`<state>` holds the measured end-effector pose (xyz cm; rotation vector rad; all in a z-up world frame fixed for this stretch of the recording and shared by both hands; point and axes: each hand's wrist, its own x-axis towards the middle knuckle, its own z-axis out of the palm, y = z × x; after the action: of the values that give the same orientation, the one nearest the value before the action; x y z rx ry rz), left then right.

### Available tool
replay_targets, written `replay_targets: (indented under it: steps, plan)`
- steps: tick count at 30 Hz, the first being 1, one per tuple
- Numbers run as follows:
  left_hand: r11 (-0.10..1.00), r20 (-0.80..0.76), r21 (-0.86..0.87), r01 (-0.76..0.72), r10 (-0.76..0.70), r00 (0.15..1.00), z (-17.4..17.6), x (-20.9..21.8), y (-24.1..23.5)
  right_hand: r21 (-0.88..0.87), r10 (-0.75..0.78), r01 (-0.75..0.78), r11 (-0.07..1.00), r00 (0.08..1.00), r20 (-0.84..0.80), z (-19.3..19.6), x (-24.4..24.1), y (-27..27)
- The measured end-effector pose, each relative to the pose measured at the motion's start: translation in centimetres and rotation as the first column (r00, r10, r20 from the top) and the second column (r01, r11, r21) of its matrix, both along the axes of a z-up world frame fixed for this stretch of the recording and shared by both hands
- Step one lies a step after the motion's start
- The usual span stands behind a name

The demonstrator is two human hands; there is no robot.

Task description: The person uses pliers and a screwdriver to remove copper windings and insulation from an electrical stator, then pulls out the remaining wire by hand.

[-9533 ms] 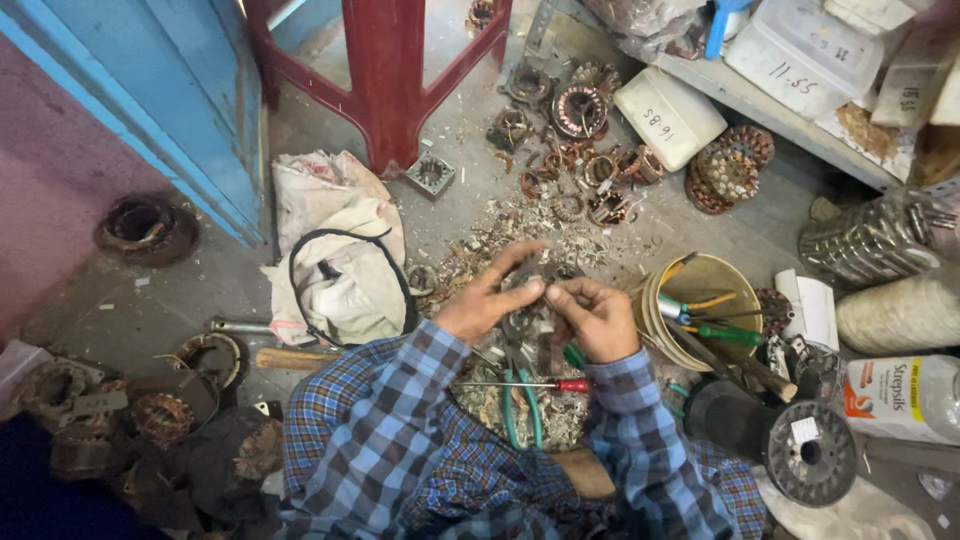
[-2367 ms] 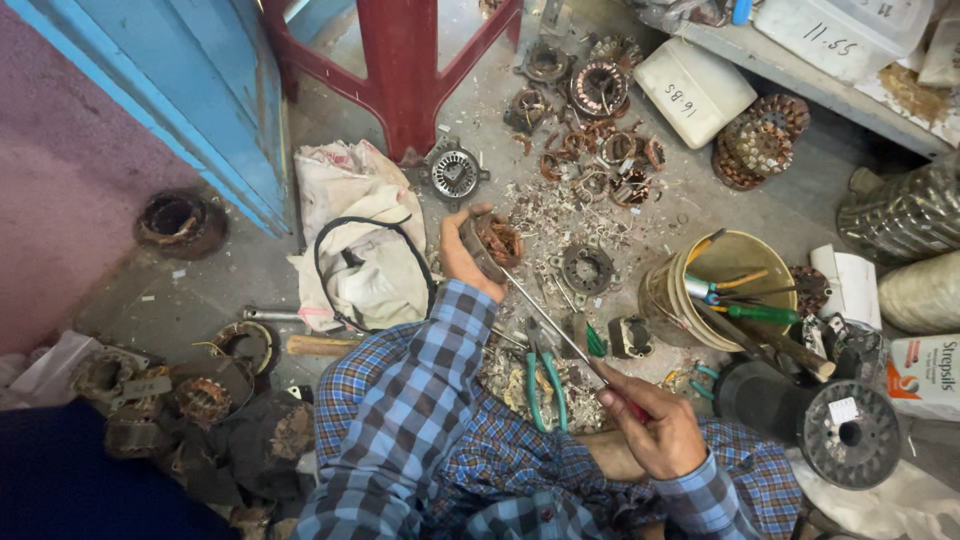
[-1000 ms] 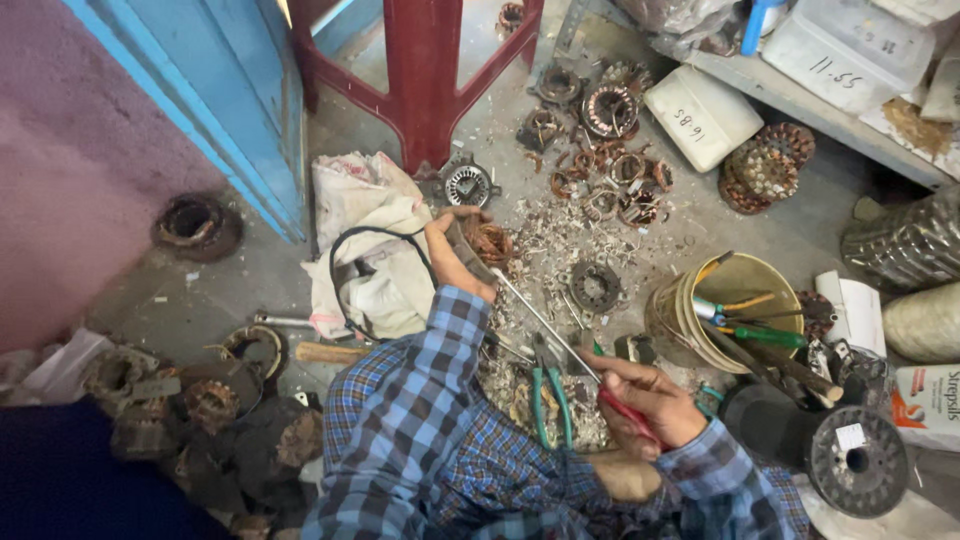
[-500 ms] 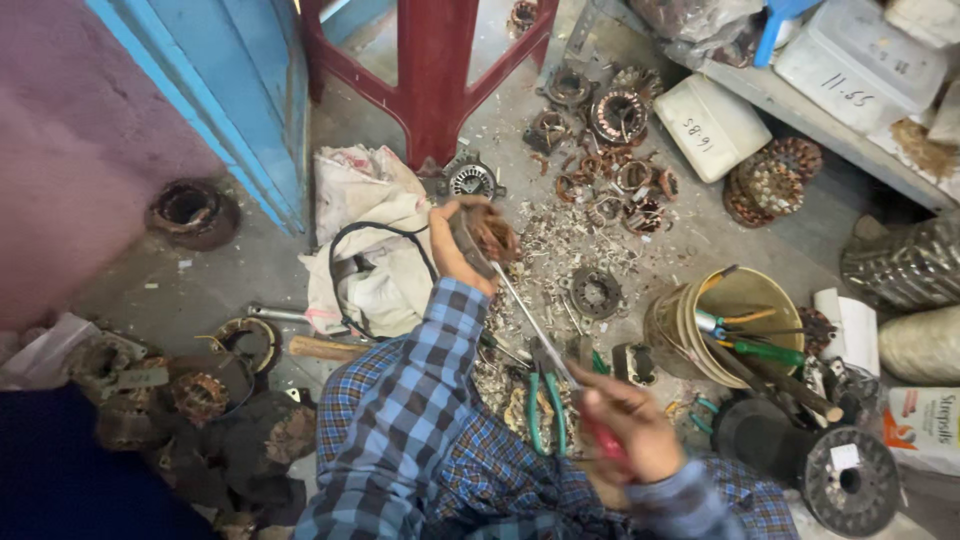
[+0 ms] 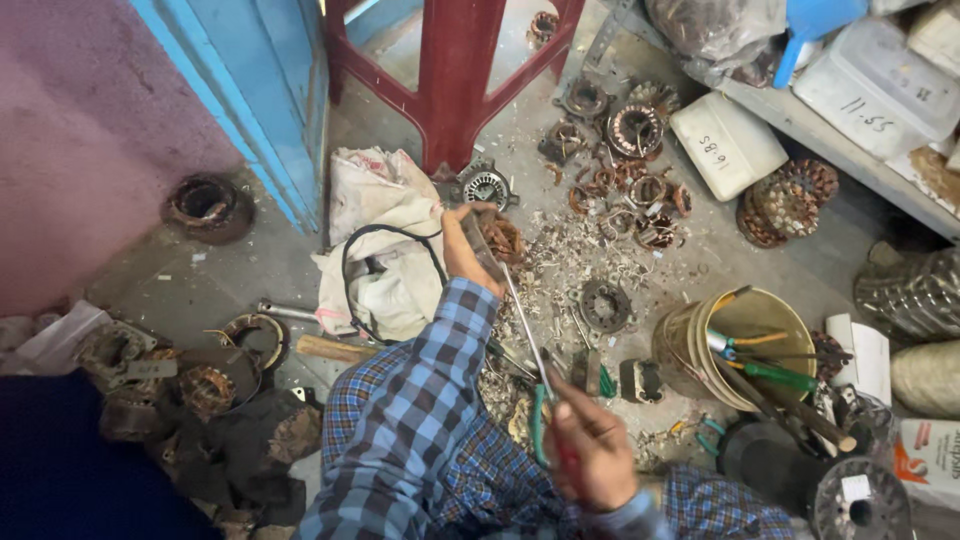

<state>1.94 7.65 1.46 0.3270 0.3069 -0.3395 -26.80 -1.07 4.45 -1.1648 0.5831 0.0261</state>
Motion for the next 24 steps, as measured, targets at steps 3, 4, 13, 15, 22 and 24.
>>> replay_targets:
  steps: [3,4,13,15,22,24]
  plan:
    - [0.986,0.084,0.117,-0.119,0.11,0.99,-0.9,0.2,-0.3,0.042,-0.021,0.015,0.999,0.988,0.15,-0.5,0.2,3.3]
    - [0.973,0.129,0.159,-0.166,0.146,0.981,-1.1,0.2,-0.2,0.025,-0.048,0.044,0.999,0.984,0.17,-0.5,0.6,4.3]
    - [0.979,0.046,0.073,-0.192,0.189,0.981,0.4,-0.3,0.0,-0.009,-0.201,0.202,0.979,0.977,0.074,-1.2,2.5,12.8]
    - [0.983,-0.008,0.03,-0.183,0.183,0.983,0.8,-0.7,0.7,-0.069,-0.127,0.138,0.988,0.981,0.145,-1.3,2.3,12.1]
    - [0.99,-0.166,-0.134,-0.038,0.015,0.986,2.5,-0.8,2.2,-0.25,0.257,-0.229,0.941,0.962,0.088,3.6,0.9,1.1]
    - [0.99,-0.22,-0.137,-0.026,-0.005,0.976,2.6,-0.8,2.6,-0.352,0.245,-0.244,0.903,0.969,-0.045,4.9,-0.6,-0.8]
